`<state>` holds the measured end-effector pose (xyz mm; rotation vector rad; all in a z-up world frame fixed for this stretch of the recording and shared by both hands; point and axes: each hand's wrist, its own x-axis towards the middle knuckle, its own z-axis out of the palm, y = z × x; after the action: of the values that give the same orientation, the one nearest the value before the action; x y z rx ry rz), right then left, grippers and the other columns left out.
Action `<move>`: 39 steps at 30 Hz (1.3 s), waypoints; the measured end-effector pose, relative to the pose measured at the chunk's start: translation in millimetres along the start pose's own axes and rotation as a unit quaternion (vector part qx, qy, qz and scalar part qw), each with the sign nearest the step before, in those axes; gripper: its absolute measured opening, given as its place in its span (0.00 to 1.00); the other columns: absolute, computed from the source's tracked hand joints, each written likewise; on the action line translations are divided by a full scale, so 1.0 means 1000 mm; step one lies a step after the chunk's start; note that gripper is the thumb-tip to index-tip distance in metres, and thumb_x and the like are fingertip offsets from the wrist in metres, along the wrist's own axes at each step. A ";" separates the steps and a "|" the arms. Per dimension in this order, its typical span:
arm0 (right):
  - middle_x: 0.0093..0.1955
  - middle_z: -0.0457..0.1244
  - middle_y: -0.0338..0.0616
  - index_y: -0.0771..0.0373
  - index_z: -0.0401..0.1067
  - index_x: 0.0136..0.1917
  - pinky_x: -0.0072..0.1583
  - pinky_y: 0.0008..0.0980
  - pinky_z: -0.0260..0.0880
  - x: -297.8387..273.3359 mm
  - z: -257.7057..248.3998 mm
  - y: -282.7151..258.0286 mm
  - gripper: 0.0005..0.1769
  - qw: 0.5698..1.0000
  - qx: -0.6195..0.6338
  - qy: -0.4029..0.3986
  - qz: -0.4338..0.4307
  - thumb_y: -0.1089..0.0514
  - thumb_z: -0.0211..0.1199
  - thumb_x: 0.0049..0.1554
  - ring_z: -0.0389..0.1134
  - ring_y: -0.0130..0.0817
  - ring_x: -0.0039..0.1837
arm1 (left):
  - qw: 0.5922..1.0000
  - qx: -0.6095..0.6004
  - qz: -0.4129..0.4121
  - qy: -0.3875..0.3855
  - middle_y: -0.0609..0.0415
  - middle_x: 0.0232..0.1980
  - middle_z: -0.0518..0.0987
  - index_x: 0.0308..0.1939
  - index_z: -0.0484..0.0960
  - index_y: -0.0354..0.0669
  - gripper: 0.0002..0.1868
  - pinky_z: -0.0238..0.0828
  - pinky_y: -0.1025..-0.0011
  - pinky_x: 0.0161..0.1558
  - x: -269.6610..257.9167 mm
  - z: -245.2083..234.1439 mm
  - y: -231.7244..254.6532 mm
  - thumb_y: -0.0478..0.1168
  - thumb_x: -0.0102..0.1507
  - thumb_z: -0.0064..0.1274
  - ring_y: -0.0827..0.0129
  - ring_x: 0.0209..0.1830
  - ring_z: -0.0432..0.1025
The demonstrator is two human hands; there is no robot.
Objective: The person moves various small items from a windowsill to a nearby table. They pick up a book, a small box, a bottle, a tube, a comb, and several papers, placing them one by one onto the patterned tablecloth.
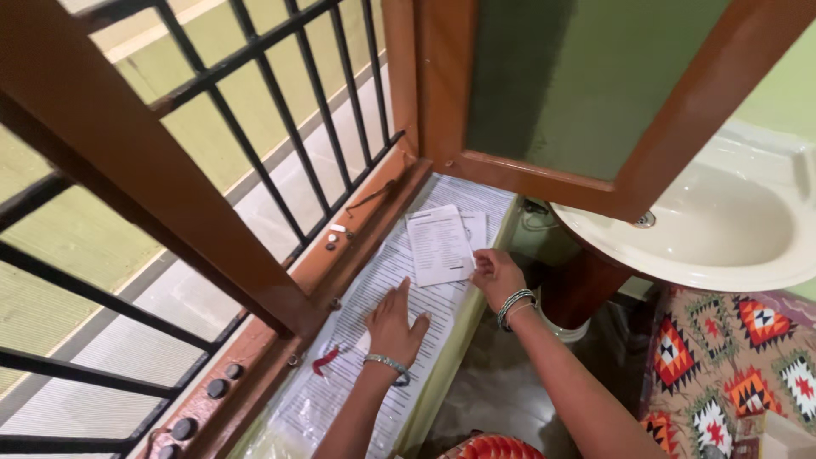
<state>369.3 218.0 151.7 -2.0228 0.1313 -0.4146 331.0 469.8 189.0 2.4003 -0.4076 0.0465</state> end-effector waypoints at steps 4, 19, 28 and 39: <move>0.53 0.65 0.42 0.58 0.75 0.56 0.56 0.33 0.74 -0.007 0.009 -0.016 0.24 0.993 -0.116 -0.002 0.017 0.67 0.72 0.46 0.71 0.35 0.51 | 0.998 -0.043 -0.046 -0.025 0.46 0.72 0.67 0.75 0.59 0.48 0.41 0.45 0.45 0.70 0.026 0.013 -0.010 0.51 0.60 0.56 0.50 0.75 0.56; 0.55 0.63 0.43 0.59 0.75 0.58 0.58 0.33 0.74 -0.015 0.003 -0.016 0.26 0.998 0.009 -0.015 0.068 0.69 0.71 0.45 0.71 0.33 0.57 | 0.826 -0.493 -0.263 0.072 0.46 0.41 0.80 0.63 0.72 0.34 0.25 0.74 0.71 0.29 0.101 0.065 -0.017 0.35 0.63 0.59 0.64 0.32 0.79; 0.58 0.67 0.40 0.59 0.70 0.65 0.52 0.30 0.73 -0.040 -0.015 0.010 0.27 0.965 0.225 0.037 0.129 0.58 0.70 0.52 0.70 0.27 0.54 | 0.806 -0.557 -0.180 0.085 0.52 0.39 0.79 0.58 0.79 0.37 0.21 0.78 0.72 0.30 0.084 0.062 -0.002 0.27 0.61 0.53 0.71 0.29 0.75; 0.49 0.71 0.36 0.59 0.74 0.64 0.41 0.25 0.65 -0.130 -0.089 0.024 0.26 0.871 0.391 -0.004 0.298 0.47 0.67 0.54 0.69 0.24 0.45 | 0.719 -0.664 -0.163 -0.124 0.53 0.46 0.82 0.56 0.79 0.38 0.18 0.74 0.72 0.35 -0.008 0.113 0.078 0.27 0.62 0.51 0.70 0.40 0.76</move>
<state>218.9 166.6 137.4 -1.0987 0.4856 -0.0343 291.2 343.5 151.4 0.9782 -0.0353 -0.5543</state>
